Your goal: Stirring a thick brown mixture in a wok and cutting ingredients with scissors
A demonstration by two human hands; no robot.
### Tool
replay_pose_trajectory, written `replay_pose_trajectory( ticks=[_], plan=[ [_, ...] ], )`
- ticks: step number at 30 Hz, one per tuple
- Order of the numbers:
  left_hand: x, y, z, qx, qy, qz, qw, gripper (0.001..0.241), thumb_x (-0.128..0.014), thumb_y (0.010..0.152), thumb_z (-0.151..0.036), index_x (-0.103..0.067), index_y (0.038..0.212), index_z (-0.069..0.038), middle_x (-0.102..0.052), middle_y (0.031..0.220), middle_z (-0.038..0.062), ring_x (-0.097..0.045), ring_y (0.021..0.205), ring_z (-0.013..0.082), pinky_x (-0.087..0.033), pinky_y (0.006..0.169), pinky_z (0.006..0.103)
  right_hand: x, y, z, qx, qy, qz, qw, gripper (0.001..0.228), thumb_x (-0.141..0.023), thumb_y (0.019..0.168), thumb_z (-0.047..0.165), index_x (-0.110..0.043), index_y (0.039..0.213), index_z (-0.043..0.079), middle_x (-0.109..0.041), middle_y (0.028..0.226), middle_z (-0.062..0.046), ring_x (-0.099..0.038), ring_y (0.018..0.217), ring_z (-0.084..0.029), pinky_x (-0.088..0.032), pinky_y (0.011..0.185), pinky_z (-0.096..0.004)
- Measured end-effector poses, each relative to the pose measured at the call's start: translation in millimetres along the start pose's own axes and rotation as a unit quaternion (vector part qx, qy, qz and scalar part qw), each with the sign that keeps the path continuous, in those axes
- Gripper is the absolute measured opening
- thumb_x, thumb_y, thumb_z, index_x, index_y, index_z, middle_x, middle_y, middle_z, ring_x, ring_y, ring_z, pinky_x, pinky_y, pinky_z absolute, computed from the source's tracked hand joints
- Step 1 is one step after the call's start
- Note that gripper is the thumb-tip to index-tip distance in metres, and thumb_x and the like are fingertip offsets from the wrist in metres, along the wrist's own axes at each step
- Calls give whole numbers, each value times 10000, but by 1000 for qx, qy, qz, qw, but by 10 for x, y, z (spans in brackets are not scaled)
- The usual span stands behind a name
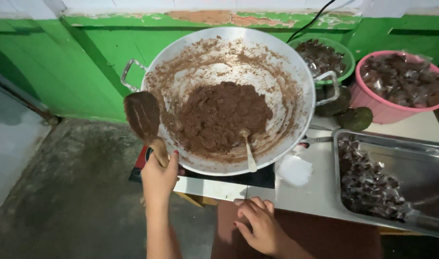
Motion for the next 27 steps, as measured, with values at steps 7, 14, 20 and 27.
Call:
replay_pose_trajectory(
  ticks=[7, 14, 20, 27],
  plan=[
    [60, -421, -319, -36, 140, 0, 990, 420, -717, 856, -382, -710, 1068, -20, -750, 895, 226, -735, 917, 387, -562, 809, 453, 387, -287, -230, -5, 31, -3, 1000, 172, -736, 862, 134, -634, 997, 103, -706, 1058, -24, -627, 1041, -214, -336, 899, -412],
    [-1155, -509, -447, -99, -196, 224, 950, 310, -532, 1022, -247, -624, 1256, -66, -677, 1107, 107, -626, 1005, 230, -512, 878, 356, 691, -631, -600, -56, 56, -4, 997, 127, -773, 851, 129, -681, 937, 111, -731, 1099, -51, -672, 1071, -228, -360, 965, -431],
    [-2198, -855, -884, 156, -518, 371, 755, 220, -535, 1054, -233, -546, 1184, -56, -652, 1001, 76, -673, 945, 196, -539, 783, 336, 1588, -357, -622, -88, 38, -261, 960, 390, -828, 781, 111, -666, 1133, 78, -721, 990, -60, -657, 787, -191, -560, 745, -316],
    [-2653, -982, -972, 138, -582, 441, 669, 246, -480, 1107, -193, -569, 1270, -32, -647, 1123, 105, -641, 992, 189, -522, 838, 320, 2288, 421, -189, 101, -3, -251, 963, 468, -829, 791, 96, -668, 1229, 62, -693, 1266, -173, -688, 921, -236, -573, 776, -319]
  ],
)
Point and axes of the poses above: each hand's wrist, its own y-axis towards the middle knuckle, its own x-axis out of the back of the hand, z = x × y, the point moved 3 cm from there along y, towards the middle knuckle
